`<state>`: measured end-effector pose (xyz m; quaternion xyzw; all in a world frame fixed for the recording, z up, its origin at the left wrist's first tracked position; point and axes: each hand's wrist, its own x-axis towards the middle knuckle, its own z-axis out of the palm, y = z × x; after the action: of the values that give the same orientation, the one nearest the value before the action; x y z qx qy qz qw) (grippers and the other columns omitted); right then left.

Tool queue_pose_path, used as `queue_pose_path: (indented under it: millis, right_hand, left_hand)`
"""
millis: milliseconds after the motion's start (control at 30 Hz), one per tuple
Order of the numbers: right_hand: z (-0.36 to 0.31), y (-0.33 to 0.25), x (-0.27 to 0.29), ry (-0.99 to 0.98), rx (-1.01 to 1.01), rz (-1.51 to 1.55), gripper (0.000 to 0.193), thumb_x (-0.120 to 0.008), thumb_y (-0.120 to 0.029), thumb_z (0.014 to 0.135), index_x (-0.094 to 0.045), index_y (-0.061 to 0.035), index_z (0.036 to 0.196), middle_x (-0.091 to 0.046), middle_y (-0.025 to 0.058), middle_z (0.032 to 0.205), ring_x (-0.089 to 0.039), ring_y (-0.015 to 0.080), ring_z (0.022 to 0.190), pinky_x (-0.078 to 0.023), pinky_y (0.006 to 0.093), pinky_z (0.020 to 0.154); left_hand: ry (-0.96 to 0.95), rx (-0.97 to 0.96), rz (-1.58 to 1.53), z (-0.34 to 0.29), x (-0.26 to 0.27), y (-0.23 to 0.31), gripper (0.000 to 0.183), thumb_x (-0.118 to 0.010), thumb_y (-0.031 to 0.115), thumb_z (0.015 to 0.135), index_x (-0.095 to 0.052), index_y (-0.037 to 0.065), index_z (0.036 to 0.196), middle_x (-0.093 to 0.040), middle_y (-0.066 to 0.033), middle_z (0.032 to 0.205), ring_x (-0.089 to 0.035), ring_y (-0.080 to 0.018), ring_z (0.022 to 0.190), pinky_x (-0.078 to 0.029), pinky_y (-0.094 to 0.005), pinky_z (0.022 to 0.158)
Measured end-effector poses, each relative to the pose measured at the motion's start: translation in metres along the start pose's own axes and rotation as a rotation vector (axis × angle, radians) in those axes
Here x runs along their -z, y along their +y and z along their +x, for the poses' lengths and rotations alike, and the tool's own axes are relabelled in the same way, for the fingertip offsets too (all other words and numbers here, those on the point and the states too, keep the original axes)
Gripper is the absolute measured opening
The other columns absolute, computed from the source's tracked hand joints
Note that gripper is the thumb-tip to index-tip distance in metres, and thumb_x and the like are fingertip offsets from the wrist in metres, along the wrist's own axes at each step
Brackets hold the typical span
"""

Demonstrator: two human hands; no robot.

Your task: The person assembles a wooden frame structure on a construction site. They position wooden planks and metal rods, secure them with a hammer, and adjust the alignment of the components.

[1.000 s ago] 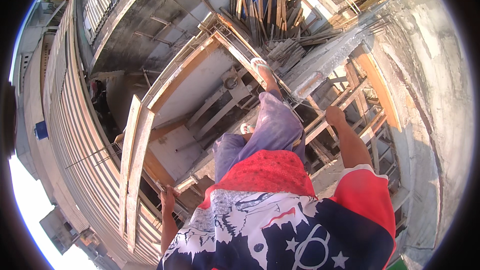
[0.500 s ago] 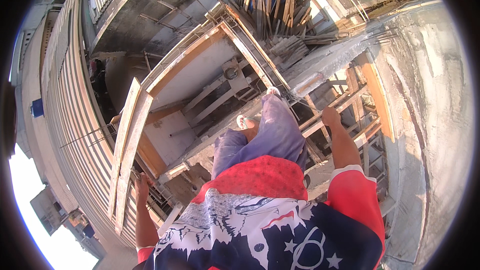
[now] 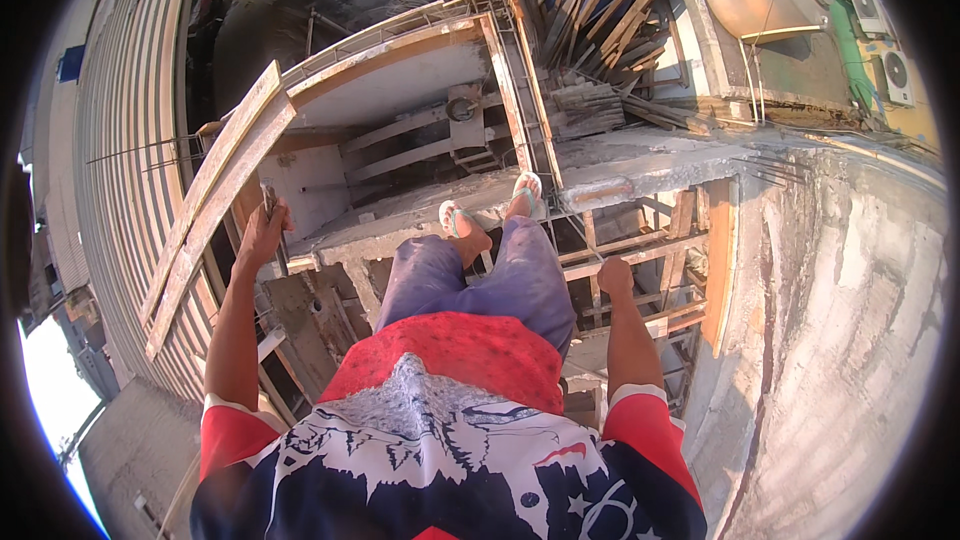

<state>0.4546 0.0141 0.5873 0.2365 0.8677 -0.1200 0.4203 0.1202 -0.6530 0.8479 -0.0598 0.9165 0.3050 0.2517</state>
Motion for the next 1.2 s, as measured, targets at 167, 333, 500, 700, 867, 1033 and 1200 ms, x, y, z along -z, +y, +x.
queue_pose_path:
  millis: [167,333,500,700,867,1033,1200]
  right_hand:
    - [-0.009,-0.003,0.002,0.019,0.055,0.045,0.024,-0.064,-0.019,0.091,-0.067,0.0021,0.101,-0.073,0.0288,0.105,-0.071,0.0448,0.104,-0.059,0.0511,0.088]
    - [-0.012,0.002,-0.005,0.019,0.034,0.086,0.024,-0.063,-0.02,0.091,-0.068,0.001,0.101,-0.073,0.0272,0.103,-0.071,0.0442,0.103,-0.06,0.0501,0.087]
    - [-0.023,-0.007,-0.001,-0.002,-0.006,0.116,0.023,-0.063,-0.02,0.092,-0.069,-0.0008,0.103,-0.073,0.0259,0.105,-0.071,0.0434,0.103,-0.059,0.0501,0.087]
    - [-0.033,0.001,-0.006,0.012,-0.041,0.101,0.023,-0.064,-0.02,0.093,-0.069,-0.0008,0.105,-0.073,0.0247,0.108,-0.071,0.0426,0.105,-0.06,0.0493,0.087]
    - [-0.04,-0.016,0.011,0.003,-0.159,0.16,0.021,-0.065,-0.02,0.093,-0.07,-0.0027,0.106,-0.073,0.0234,0.109,-0.071,0.0408,0.107,-0.06,0.0479,0.088]
    - [-0.026,-0.004,-0.006,0.04,-0.132,0.104,0.02,-0.066,-0.019,0.092,-0.07,-0.0034,0.105,-0.074,0.0224,0.109,-0.071,0.0402,0.106,-0.059,0.0484,0.088]
    - [-0.033,-0.008,-0.005,0.093,-0.12,0.094,0.019,-0.067,-0.018,0.091,-0.071,-0.004,0.103,-0.074,0.0232,0.107,-0.072,0.0406,0.104,-0.059,0.0483,0.088]
  left_hand:
    - [-0.045,0.035,-0.04,-0.013,-0.042,0.026,0.046,-0.048,0.041,0.109,-0.061,-0.002,0.096,-0.067,-0.0111,0.072,-0.066,-0.0205,0.07,-0.052,-0.0374,0.071]
    - [-0.115,0.065,-0.082,-0.038,-0.079,0.033,0.044,-0.048,0.039,0.11,-0.06,-0.001,0.097,-0.067,-0.0094,0.073,-0.067,-0.019,0.072,-0.052,-0.0364,0.071]
    - [-0.129,0.13,-0.117,-0.063,-0.106,0.026,0.046,-0.047,0.041,0.109,-0.062,0.0,0.095,-0.069,-0.0104,0.074,-0.068,-0.021,0.072,-0.053,-0.0378,0.072]
    - [-0.187,0.162,-0.141,-0.07,-0.124,-0.001,0.048,-0.047,0.041,0.109,-0.063,-0.001,0.092,-0.07,-0.0122,0.072,-0.069,-0.0221,0.072,-0.053,-0.0385,0.072]
    - [-0.219,0.158,-0.1,-0.076,-0.113,-0.004,0.046,-0.046,0.04,0.109,-0.062,0.001,0.09,-0.067,-0.0106,0.07,-0.067,-0.0208,0.068,-0.052,-0.0382,0.069]
    - [-0.232,0.132,-0.165,-0.049,-0.099,-0.022,0.044,-0.045,0.039,0.111,-0.062,0.001,0.095,-0.068,-0.0072,0.071,-0.067,-0.0163,0.072,-0.052,-0.0336,0.072]
    - [-0.181,0.071,-0.111,-0.019,-0.088,0.012,0.053,-0.042,0.046,0.111,-0.062,0.001,0.091,-0.067,-0.0086,0.069,-0.065,-0.0173,0.069,-0.05,-0.036,0.068]
